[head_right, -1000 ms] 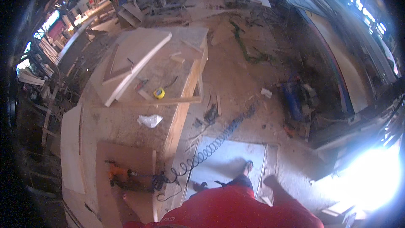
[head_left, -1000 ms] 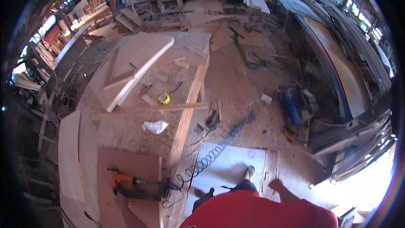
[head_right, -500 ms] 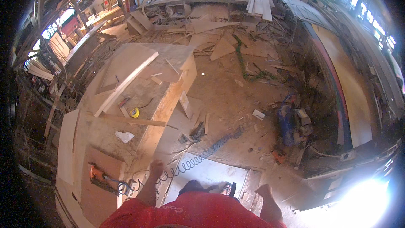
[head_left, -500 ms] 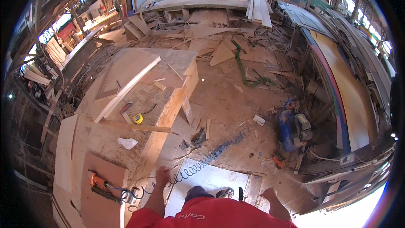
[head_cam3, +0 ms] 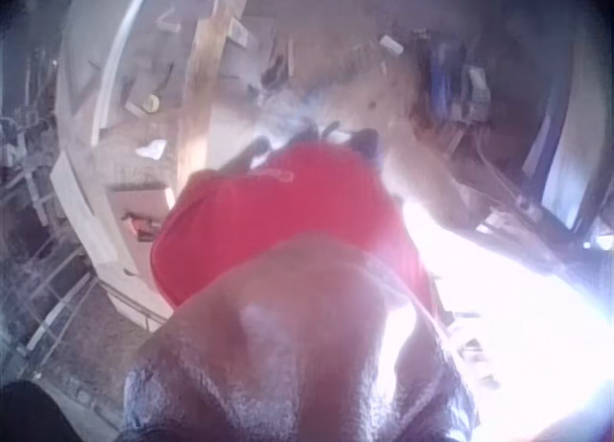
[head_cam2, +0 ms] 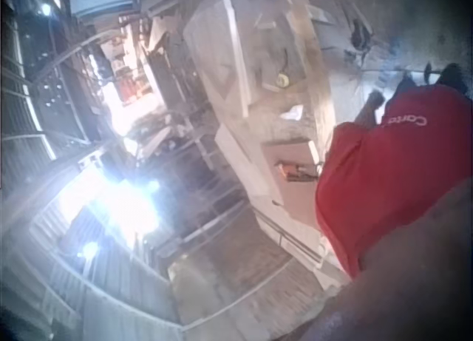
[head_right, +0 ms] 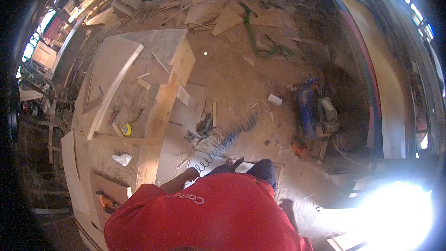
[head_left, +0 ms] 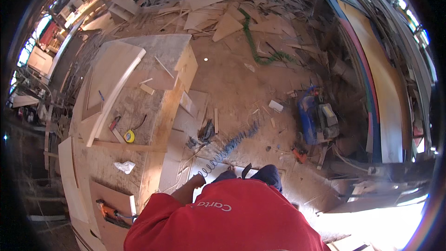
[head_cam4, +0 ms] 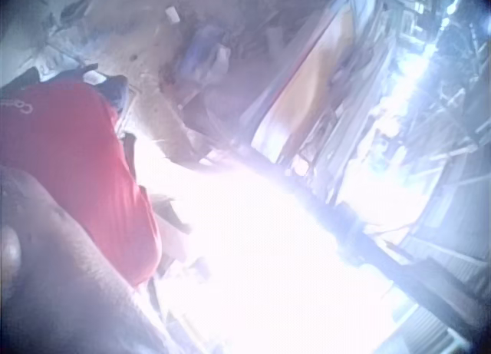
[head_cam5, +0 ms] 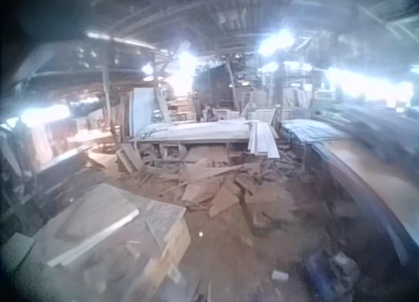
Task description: The person measures and marks a large sheet of plywood using a tape measure and pencil, then aligns and attaches smaller wooden strips to its edges. They use a nail gun to fasten the strips and handle additional wood pieces and tools on the workbench.
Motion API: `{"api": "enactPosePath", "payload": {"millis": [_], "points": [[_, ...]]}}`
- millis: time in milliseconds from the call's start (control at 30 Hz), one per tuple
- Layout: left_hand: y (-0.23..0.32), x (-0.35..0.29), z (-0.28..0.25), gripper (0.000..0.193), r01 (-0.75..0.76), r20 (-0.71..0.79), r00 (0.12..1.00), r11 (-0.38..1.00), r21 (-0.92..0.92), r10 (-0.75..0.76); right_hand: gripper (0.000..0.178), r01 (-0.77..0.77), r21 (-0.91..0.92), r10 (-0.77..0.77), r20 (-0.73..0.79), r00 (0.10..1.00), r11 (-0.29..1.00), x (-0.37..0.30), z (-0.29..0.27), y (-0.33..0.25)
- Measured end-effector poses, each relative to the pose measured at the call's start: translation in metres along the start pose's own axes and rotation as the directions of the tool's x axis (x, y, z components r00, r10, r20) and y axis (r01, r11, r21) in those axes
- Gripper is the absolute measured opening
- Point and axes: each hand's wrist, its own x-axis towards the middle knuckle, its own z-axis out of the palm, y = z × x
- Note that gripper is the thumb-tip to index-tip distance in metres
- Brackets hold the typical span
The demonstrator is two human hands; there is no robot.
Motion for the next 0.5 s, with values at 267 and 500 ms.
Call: {"api": "enactPosePath", "payload": {"millis": [267, 500], "points": [[0.137, 0.071, -0.213, 0.033, -0.284, -0.492, 0.851, 0.949, -0.136, 0.184, 0.015, 0.053, 0.018, -0.048, -0.216, 0.975, 0.998, 0.145, -0.033, -0.172], [0.166, 0.154, -0.243, 0.023, -0.193, -0.578, 0.765, 0.958, 0.213, 0.283, 0.014, 0.287, 0.204, -0.222, -0.290, 0.931, 0.936, 0.310, -0.097, -0.373]]}}
